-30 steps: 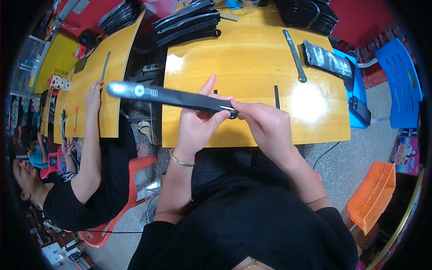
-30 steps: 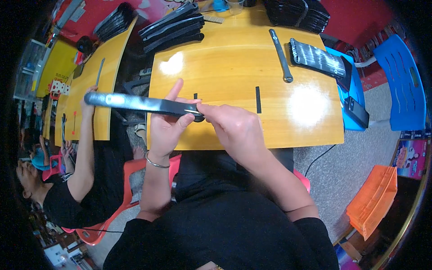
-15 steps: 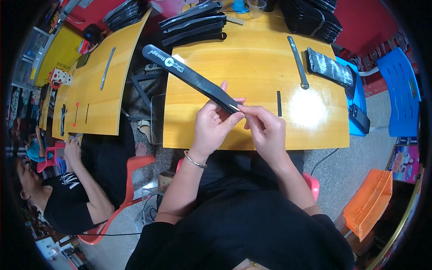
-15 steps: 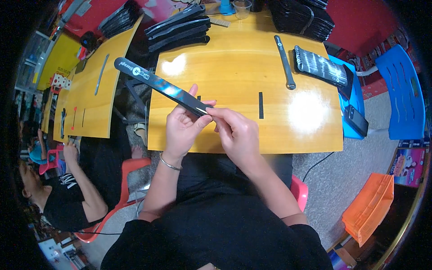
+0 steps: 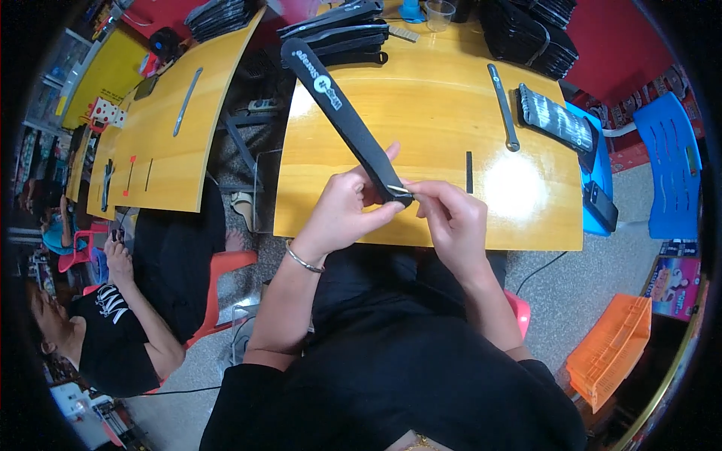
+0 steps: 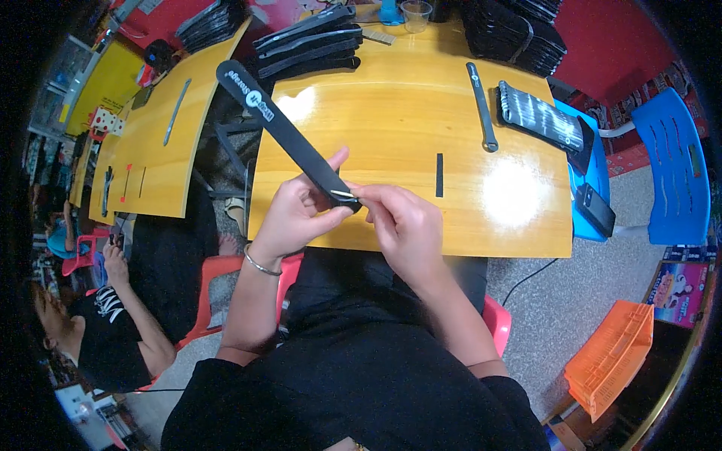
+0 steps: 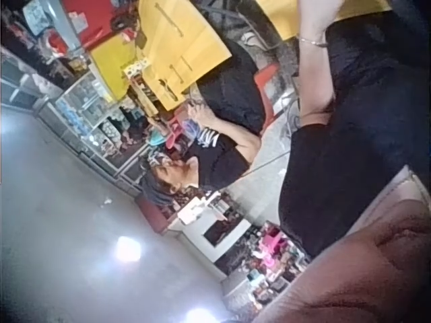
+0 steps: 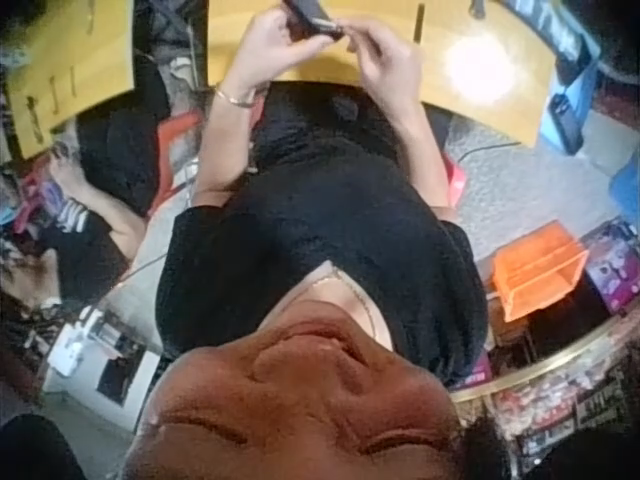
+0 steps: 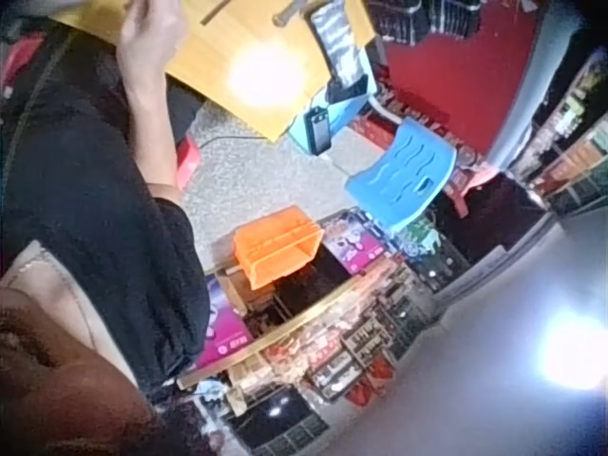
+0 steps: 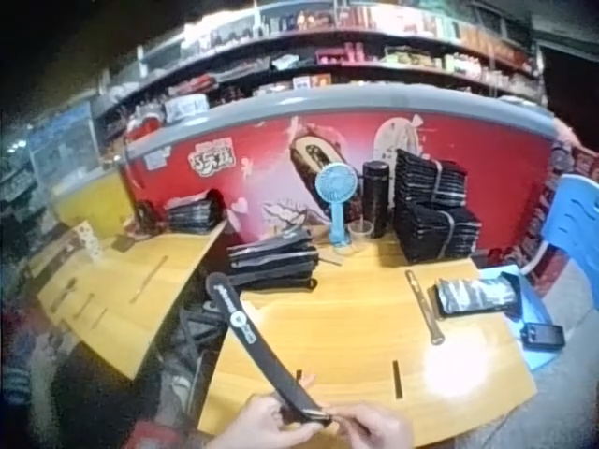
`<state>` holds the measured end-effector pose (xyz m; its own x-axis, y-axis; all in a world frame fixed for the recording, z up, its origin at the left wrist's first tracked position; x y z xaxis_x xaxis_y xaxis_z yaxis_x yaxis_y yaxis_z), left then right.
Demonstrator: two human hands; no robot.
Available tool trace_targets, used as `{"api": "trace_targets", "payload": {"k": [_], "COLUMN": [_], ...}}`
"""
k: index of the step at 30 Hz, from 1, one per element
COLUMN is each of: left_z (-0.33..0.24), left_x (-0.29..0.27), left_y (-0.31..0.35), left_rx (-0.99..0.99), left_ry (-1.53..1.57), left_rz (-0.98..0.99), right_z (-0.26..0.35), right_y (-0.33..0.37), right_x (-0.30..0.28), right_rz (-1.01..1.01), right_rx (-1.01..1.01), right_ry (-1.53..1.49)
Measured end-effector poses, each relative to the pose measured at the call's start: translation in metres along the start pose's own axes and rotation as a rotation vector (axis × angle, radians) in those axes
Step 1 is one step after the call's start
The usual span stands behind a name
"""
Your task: Assembling hook-and-loop cable straps by manually attaching plastic buckles to the fabric straps.
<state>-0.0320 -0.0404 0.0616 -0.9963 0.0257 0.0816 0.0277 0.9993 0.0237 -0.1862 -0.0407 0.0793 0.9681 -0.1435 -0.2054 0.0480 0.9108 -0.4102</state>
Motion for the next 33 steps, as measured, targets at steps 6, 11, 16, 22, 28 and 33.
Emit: {"api": "trace_targets", "payload": {"k": [6, 11, 16, 22, 28, 33], "left_z": [-0.01, -0.007, -0.013, -0.006, -0.013, -0.004], "left_x": [-0.004, -0.005, 0.007, 0.021, 0.024, 0.014], "left_y": [0.015, 0.036, 0.035, 0.038, 0.04, 0.059], "left_rx": [0.001, -0.21, 0.0, -0.051, -0.069, -0.089], "left_ry": [-0.053, 0.09, 0.396, 0.477, 0.369, 0.211], "left_rz": [0.056, 0.109, 0.037, -0.041, 0.05, 0.057], "right_z": [0.023, 0.041, 0.055, 0.051, 0.045, 0.039], "right_y": [-0.002, 0.0, 0.002, 0.009, 0.012, 0.025], "right_x": [-0.012, -0.016, -0.012, -0.018, -0.029, -0.023], "right_rz": [-0.029, 0.08, 0.11, 0.041, 0.09, 0.153], "right_rx": [-0.341, -0.462, -0.458, -0.293, -0.223, -0.258], "right_ry": [0.251, 0.338, 0.3, 0.158, 0.173, 0.139]}}
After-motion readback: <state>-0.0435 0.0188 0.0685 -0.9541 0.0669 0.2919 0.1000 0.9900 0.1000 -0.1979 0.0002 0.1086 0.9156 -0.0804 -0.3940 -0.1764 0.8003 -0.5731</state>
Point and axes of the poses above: each hand's wrist, its own y-axis away from the middle knuckle, its own x-axis out of the palm, z = x × y, the point moved 4 cm from there along -y, towards the middle knuckle, and after that the axes turned 14 degrees about -z, right-handed, at the moved point
